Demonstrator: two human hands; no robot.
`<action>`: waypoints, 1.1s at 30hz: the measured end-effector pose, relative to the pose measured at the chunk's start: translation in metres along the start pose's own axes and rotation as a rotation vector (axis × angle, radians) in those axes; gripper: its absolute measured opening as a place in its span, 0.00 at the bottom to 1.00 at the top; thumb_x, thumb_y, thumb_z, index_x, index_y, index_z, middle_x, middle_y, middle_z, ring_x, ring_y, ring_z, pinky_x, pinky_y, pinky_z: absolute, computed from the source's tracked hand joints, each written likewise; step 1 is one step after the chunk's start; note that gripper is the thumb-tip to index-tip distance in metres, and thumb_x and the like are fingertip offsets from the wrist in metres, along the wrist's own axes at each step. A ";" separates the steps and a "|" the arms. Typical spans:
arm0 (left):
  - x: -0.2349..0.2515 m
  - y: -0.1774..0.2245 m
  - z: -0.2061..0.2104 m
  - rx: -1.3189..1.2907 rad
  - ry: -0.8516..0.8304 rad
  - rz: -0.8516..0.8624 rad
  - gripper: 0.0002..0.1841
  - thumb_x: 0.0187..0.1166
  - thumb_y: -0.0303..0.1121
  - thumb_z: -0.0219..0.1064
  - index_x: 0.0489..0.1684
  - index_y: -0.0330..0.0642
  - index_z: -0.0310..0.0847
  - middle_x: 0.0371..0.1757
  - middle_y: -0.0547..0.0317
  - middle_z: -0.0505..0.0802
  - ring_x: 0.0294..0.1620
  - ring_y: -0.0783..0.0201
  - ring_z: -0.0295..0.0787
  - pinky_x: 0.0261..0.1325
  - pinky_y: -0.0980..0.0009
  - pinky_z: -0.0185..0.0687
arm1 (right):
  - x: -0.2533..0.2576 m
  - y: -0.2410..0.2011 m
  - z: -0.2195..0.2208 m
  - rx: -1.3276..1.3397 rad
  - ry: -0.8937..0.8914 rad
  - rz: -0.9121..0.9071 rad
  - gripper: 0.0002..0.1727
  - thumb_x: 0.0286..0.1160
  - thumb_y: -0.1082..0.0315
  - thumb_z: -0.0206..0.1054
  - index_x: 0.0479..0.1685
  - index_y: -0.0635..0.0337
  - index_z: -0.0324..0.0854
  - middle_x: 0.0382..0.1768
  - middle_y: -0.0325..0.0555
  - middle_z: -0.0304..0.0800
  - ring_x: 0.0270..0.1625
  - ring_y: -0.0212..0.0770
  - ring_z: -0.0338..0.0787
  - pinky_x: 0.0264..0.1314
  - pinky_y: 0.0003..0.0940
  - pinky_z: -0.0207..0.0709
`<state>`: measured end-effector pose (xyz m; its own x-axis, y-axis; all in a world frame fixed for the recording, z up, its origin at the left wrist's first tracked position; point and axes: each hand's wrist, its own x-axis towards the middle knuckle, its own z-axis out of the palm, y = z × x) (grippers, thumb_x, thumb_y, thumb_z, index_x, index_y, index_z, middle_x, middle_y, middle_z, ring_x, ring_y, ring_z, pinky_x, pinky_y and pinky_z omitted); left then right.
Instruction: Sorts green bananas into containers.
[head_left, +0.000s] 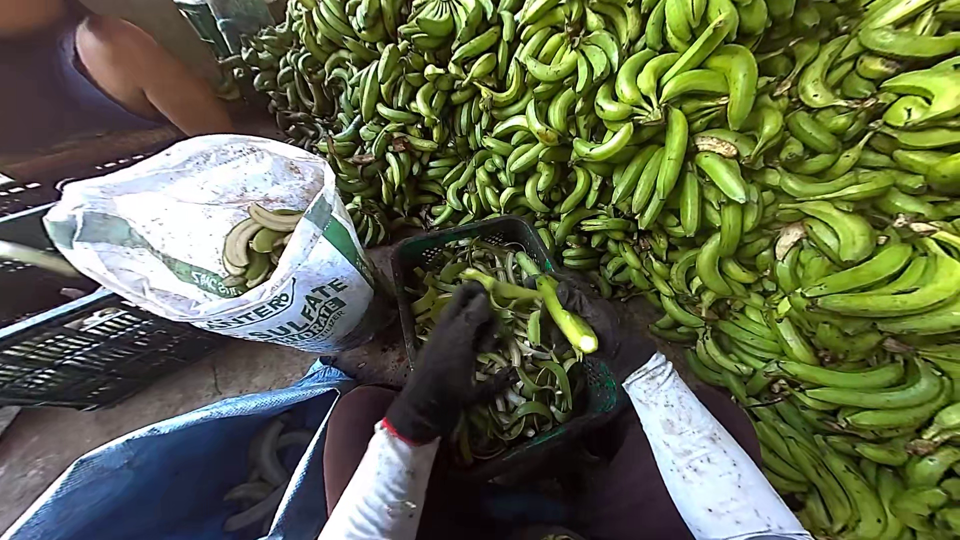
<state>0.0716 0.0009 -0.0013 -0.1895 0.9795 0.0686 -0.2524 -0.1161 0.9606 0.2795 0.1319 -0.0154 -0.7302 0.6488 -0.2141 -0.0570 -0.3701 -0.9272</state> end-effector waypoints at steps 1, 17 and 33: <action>0.001 0.012 -0.007 -0.041 0.038 0.073 0.10 0.89 0.44 0.55 0.59 0.56 0.76 0.27 0.71 0.82 0.25 0.75 0.76 0.31 0.76 0.77 | -0.002 0.000 -0.008 -0.054 0.045 -0.016 0.27 0.89 0.51 0.54 0.83 0.48 0.67 0.34 0.48 0.89 0.23 0.40 0.88 0.25 0.34 0.87; -0.011 -0.032 0.046 0.596 -0.083 0.123 0.27 0.92 0.51 0.46 0.66 0.41 0.83 0.34 0.65 0.87 0.29 0.75 0.80 0.35 0.73 0.81 | 0.022 -0.002 0.015 0.300 0.571 -0.460 0.25 0.88 0.38 0.47 0.70 0.39 0.75 0.36 0.35 0.85 0.30 0.34 0.87 0.33 0.39 0.88; -0.005 -0.060 0.050 0.583 -0.096 0.125 0.31 0.91 0.58 0.43 0.53 0.39 0.83 0.32 0.66 0.84 0.31 0.76 0.80 0.40 0.75 0.80 | 0.007 -0.013 0.056 0.427 0.521 -0.353 0.24 0.90 0.38 0.42 0.61 0.42 0.74 0.25 0.32 0.80 0.23 0.33 0.84 0.29 0.38 0.88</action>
<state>0.1347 0.0111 -0.0461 -0.0911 0.9779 0.1883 0.3335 -0.1482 0.9310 0.2371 0.1034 0.0124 -0.2102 0.9672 -0.1424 -0.5636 -0.2389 -0.7907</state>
